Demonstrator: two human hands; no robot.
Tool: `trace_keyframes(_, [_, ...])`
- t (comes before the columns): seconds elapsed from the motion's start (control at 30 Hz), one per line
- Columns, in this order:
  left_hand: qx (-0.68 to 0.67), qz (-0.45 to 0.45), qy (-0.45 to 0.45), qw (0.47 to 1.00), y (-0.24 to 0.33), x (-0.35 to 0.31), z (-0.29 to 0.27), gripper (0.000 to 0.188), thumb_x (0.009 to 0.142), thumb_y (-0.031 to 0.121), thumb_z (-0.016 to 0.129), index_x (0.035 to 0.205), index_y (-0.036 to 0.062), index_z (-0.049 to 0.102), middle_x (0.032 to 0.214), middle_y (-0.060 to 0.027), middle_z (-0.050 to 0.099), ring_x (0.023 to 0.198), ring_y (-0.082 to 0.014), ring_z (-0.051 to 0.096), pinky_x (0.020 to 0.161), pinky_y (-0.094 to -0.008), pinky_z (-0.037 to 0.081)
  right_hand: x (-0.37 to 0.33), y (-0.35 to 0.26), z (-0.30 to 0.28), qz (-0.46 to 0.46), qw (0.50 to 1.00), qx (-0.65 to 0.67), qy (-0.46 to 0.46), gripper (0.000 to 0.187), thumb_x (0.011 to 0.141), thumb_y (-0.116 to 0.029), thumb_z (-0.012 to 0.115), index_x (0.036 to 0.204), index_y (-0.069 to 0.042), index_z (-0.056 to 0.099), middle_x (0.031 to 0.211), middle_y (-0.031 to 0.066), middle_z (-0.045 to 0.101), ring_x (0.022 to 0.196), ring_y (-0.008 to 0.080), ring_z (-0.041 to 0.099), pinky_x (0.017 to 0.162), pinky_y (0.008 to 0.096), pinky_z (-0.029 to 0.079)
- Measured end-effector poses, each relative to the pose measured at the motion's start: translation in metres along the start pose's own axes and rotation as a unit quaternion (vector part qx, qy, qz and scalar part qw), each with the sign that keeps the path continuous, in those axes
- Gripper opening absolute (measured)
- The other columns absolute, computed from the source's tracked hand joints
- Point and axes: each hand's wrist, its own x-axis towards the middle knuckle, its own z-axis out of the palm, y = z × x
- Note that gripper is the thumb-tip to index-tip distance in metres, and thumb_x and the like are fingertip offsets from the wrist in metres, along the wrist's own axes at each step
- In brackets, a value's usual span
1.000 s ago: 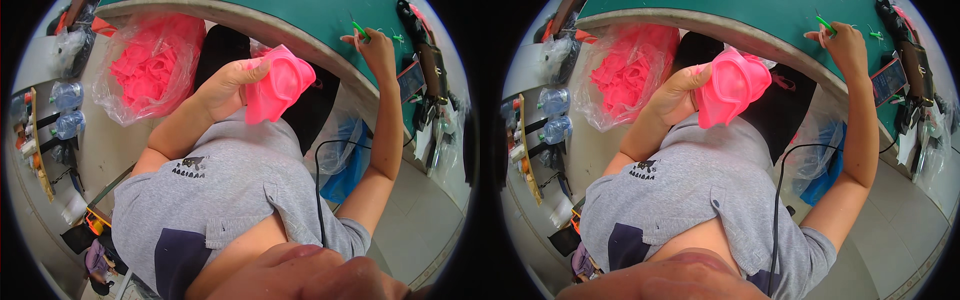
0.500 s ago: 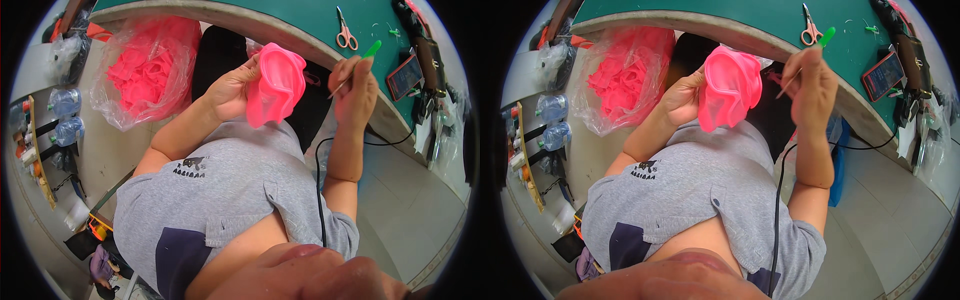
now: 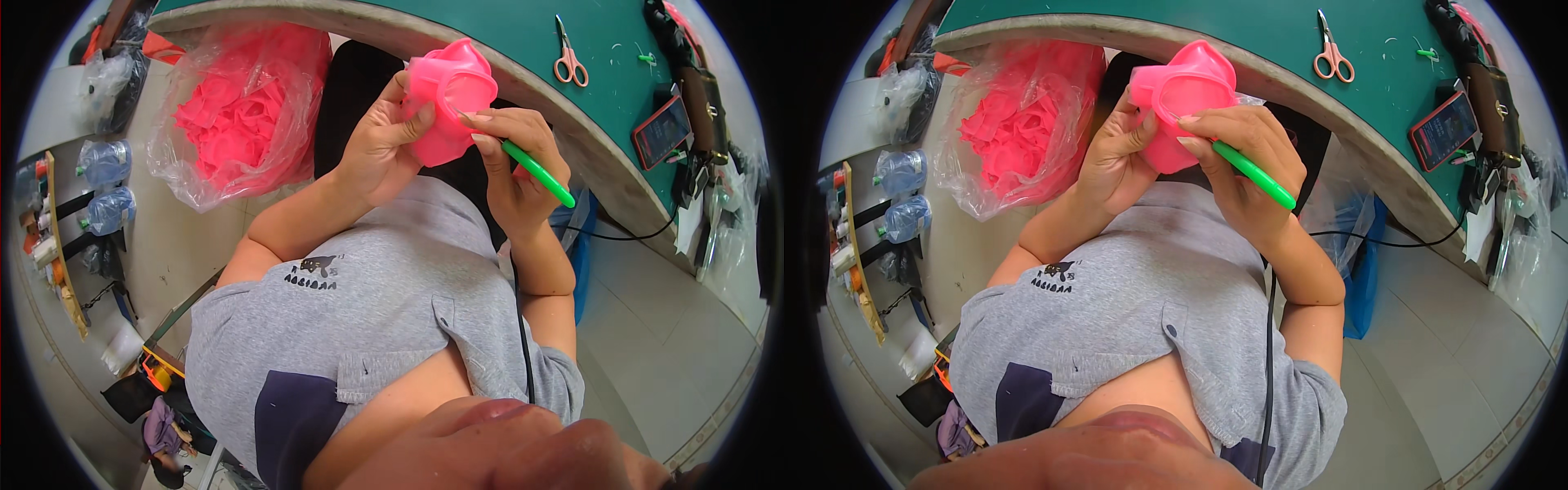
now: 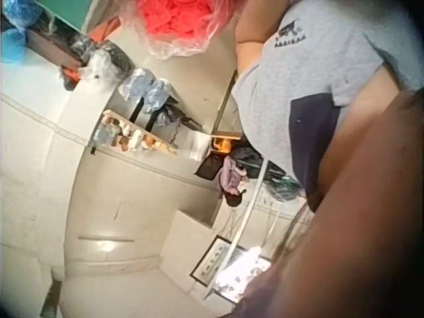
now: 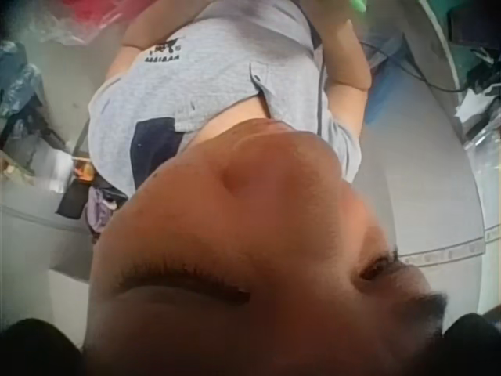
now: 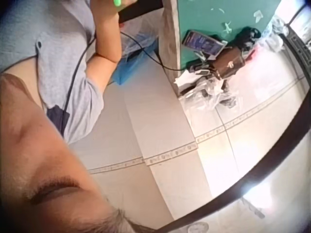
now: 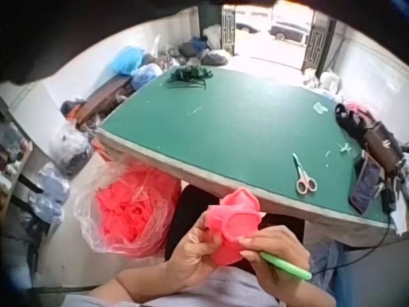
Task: Assembling and shaping a pink plastic decorative flower at a factory workbench.
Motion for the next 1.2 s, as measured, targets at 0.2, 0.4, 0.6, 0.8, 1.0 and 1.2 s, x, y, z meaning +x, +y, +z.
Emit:
trace_keyframes(0.2, [0.016, 0.009, 0.006, 1.0, 0.001, 0.001, -0.002, 0.023, 0.087, 0.01, 0.06, 0.108, 0.0136, 0.051, 0.113, -0.0021, 0.057, 0.109, -0.0155, 0.055, 0.094, -0.0361, 0.047, 0.0, 0.001, 0.001, 0.019, 1.0, 0.015, 0.001, 0.01, 0.082, -0.003, 0.064, 0.092, -0.002, 0.061, 0.093, 0.0118, 0.066, 0.083, 0.0213, 0.062, 0.074, 0.0287, 0.048])
trace_keyframes(0.4, [0.071, 0.071, -0.016, 0.995, -0.004, 0.004, -0.007, 0.026, 0.085, 0.008, 0.063, 0.108, 0.0131, 0.053, 0.111, -0.0013, 0.058, 0.106, -0.0138, 0.055, 0.094, -0.0343, 0.046, 0.007, -0.002, 0.002, -0.115, 0.964, -0.229, -0.065, 0.012, 0.081, 0.0, 0.064, 0.091, 0.0, 0.058, 0.093, 0.0159, 0.067, 0.079, 0.0242, 0.064, 0.07, 0.0304, 0.051])
trace_keyframes(0.6, [0.051, 0.077, 0.007, 0.996, -0.004, 0.005, -0.007, 0.031, 0.087, 0.008, 0.06, 0.117, 0.011, 0.051, 0.12, -0.0026, 0.055, 0.113, -0.0162, 0.052, 0.099, -0.0362, 0.042, 0.01, 0.033, -0.019, -0.097, 0.982, -0.133, 0.089, 0.009, 0.088, 0.005, 0.052, 0.096, 0.002, 0.053, 0.088, 0.0195, 0.067, 0.078, 0.025, 0.067, 0.072, 0.0298, 0.053])
trace_keyframes(0.8, [-0.086, 0.136, -0.06, 0.985, 0.046, -0.003, -0.033, 0.042, 0.086, -0.001, 0.054, 0.126, 0.006, 0.046, 0.133, -0.0068, 0.047, 0.122, -0.0231, 0.046, 0.106, -0.0446, 0.036, -0.001, 0.054, -0.093, -0.021, 0.94, -0.155, 0.304, 0.011, 0.094, -0.007, 0.048, 0.1, 0.002, 0.05, 0.084, 0.0194, 0.066, 0.071, 0.02, 0.066, 0.066, 0.0318, 0.054])
trace_keyframes(1.0, [-0.093, 0.155, -0.115, 0.977, 0.061, -0.012, -0.014, 0.034, 0.077, -0.011, 0.057, 0.107, 0.0028, 0.049, 0.129, -0.0032, 0.045, 0.086, -0.0184, 0.047, 0.095, -0.0404, 0.045, -0.041, 0.051, -0.142, 0.259, 0.928, 0.24, 0.124, 0.019, 0.095, -0.02, 0.05, 0.096, -0.001, 0.056, 0.097, 0.0132, 0.064, 0.07, 0.0158, 0.061, 0.062, 0.0277, 0.049])
trace_keyframes(1.2, [-0.115, 0.067, -0.146, 0.98, 0.048, -0.001, -0.007, 0.03, 0.078, -0.002, 0.061, 0.107, 0.0028, 0.053, 0.111, -0.0037, 0.049, 0.083, -0.0162, 0.045, 0.074, -0.0288, 0.041, -0.05, 0.075, -0.204, 0.179, 0.935, -0.217, 0.215, 0.017, 0.095, -0.018, 0.052, 0.099, -0.003, 0.06, 0.087, 0.0075, 0.063, 0.077, 0.0159, 0.057, 0.068, 0.0284, 0.047])
